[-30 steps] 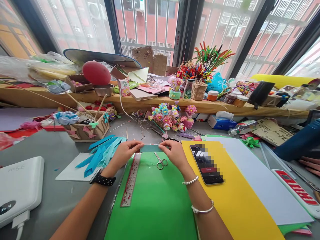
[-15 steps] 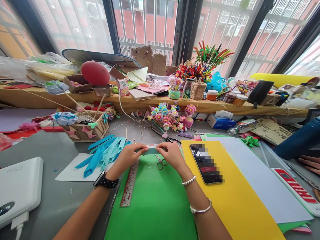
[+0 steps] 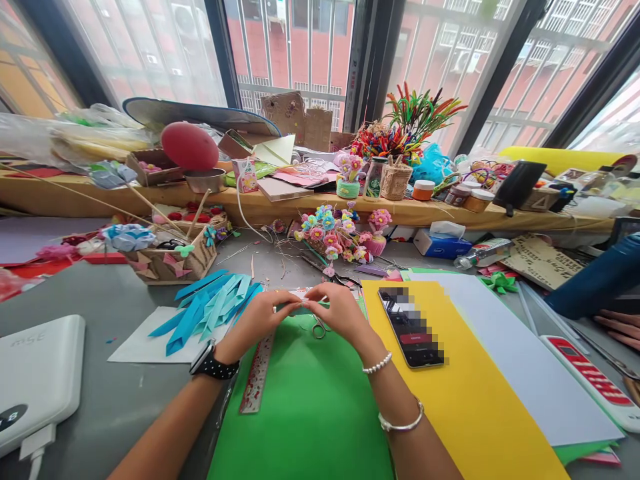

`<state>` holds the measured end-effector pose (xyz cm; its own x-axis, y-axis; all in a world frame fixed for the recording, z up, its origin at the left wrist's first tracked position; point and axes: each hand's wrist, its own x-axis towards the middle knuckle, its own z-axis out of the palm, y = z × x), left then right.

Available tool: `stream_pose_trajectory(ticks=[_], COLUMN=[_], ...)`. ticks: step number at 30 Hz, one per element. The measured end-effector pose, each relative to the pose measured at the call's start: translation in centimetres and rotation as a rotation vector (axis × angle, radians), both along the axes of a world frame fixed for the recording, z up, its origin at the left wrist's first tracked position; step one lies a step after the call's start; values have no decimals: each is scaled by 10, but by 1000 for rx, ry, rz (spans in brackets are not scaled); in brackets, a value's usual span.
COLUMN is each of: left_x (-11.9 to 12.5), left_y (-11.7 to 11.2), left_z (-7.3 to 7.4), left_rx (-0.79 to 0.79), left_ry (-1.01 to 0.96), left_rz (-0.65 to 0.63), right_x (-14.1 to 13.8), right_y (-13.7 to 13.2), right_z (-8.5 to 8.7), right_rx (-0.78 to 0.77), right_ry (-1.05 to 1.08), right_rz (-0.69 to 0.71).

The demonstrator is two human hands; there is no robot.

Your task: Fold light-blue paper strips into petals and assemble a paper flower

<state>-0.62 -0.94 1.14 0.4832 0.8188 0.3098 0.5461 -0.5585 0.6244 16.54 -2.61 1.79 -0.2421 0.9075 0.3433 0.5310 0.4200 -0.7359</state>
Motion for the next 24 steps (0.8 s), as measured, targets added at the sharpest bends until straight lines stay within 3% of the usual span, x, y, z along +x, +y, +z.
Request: stream_pose_trajectory(ticks=[3, 8, 14, 19, 24], left_x=[1, -9, -15, -5, -6], left_y=[0, 5, 4, -1, 2], left_z=[0, 1, 5, 3, 0], left_rx=[-6, 8, 154, 184, 176], left_ry=[0, 21, 105, 110, 139], left_rz=[-14, 71, 258, 60, 78], right_x=[-6, 6, 11, -4, 1], right_y=[-1, 2, 3, -1, 0], right_z=[-1, -1, -1, -4, -4], right_rx=[35, 86, 82, 111, 103], right_ry=[-110, -171, -198, -203, -177], right_rz=[-2, -101, -161, -60, -88])
